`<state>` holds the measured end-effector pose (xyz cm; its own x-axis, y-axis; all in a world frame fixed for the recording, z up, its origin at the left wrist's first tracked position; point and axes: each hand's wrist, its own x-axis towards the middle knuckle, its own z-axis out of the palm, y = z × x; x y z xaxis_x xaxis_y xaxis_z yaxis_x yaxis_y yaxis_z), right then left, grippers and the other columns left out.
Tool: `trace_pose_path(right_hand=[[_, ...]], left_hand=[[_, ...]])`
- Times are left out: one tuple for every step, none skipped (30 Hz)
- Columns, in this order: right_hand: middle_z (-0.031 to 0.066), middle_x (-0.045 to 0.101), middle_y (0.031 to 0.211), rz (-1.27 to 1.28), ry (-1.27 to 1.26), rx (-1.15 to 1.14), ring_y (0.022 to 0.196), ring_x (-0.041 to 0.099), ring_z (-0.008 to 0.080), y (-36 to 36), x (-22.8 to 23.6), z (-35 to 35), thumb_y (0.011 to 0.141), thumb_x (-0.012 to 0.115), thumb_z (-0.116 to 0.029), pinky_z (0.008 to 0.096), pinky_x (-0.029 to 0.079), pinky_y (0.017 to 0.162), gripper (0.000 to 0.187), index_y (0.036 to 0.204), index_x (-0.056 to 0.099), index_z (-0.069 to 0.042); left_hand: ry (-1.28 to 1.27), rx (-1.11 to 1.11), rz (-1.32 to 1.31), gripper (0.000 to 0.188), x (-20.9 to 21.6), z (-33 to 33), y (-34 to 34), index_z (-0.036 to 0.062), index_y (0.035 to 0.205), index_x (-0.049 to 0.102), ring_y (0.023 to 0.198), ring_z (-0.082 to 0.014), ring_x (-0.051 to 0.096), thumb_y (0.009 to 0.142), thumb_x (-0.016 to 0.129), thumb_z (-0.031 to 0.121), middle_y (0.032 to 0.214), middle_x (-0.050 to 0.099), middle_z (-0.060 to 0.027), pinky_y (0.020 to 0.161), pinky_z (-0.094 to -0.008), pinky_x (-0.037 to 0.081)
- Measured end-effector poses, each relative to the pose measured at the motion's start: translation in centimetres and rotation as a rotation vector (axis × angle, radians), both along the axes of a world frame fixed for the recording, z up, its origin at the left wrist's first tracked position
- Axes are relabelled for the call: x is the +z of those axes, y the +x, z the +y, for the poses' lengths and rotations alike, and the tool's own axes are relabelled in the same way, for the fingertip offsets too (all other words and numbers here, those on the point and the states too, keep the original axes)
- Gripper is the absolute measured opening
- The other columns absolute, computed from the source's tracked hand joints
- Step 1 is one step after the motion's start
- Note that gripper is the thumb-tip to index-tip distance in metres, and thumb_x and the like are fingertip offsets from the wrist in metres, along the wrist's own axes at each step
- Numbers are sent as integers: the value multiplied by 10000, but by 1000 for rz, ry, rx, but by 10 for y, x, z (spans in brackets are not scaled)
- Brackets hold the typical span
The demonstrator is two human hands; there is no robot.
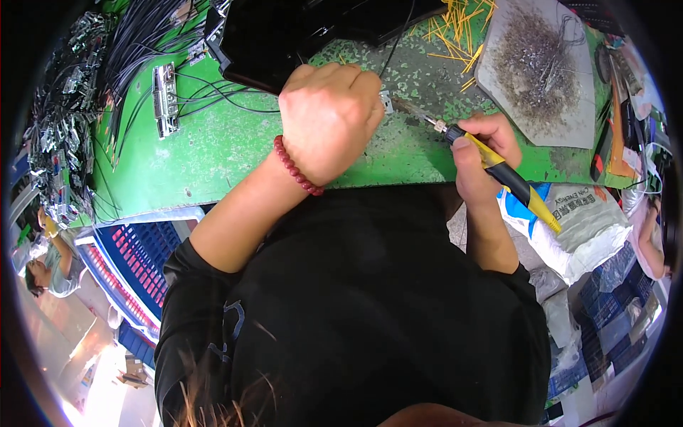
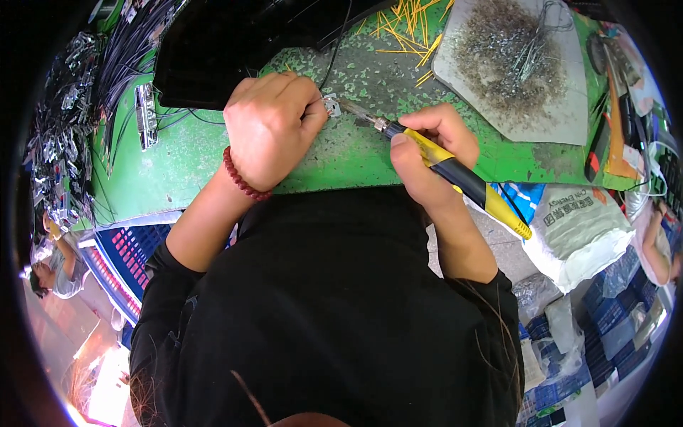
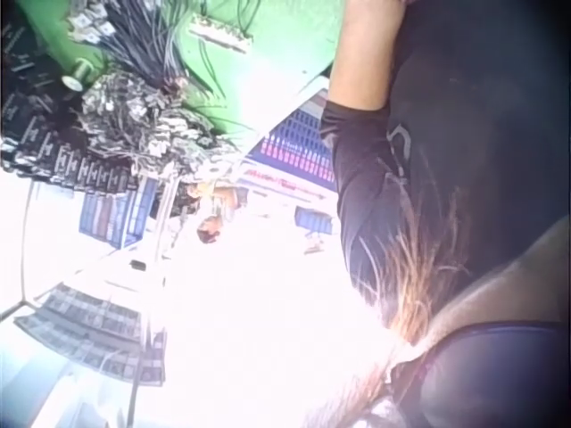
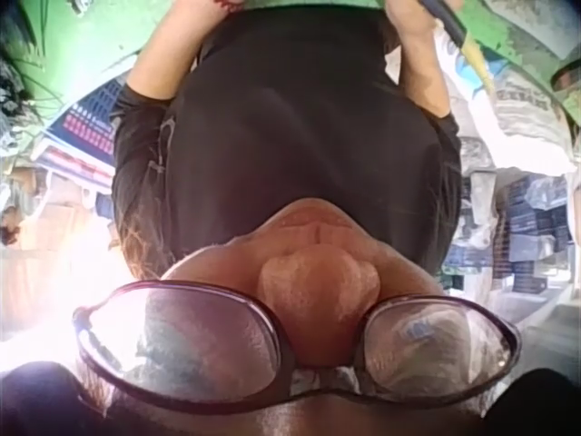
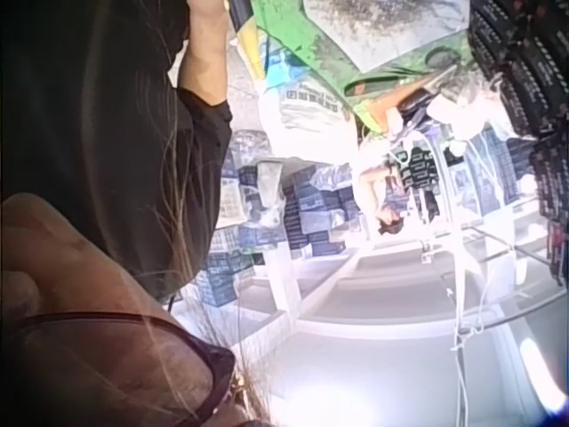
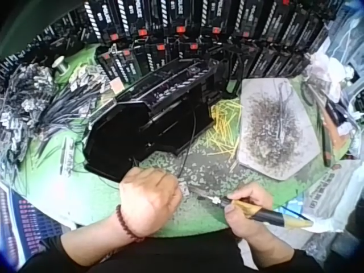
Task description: The person picks up a circuit board and a wire, then gathers yellow wires from a container and places them on the table. They solder the wires to the circuit board using a soldering iron and then place the board inside a plastic toy car shell.
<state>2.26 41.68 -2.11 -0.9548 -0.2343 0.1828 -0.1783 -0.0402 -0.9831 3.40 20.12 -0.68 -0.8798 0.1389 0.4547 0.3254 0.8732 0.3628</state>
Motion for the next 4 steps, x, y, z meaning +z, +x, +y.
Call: trace_pose_path(right_hand=[[-15,556,728,-24,17,14,622,479,17,0,3,-1,793,693,-57,189,377,550,167,898,571,-11],[-13,555,732,-48,35,27,625,480,19,1,6,-2,795,693,-61,191,378,552,168,899,572,-12],[-4,559,742,-64,41,24,635,486,26,1,7,-3,793,696,-68,196,383,563,173,901,573,-12],[5,563,752,-79,47,20,646,491,32,2,8,-4,792,700,-74,201,387,573,178,904,575,-13]], left_hand=[[-5,1,-2,156,0,0,0,93,625,545,591,-221,569,647,694,52,613,543,-28,560,-335,434],[-5,0,-1,156,0,0,0,93,625,545,591,-221,569,647,694,52,613,543,-28,560,-335,434],[-8,1,-9,154,0,0,0,94,626,546,592,-219,570,648,693,54,614,545,-27,563,-334,434],[-11,2,-16,152,1,0,0,96,626,547,593,-217,571,649,692,55,614,546,-25,566,-333,435]])
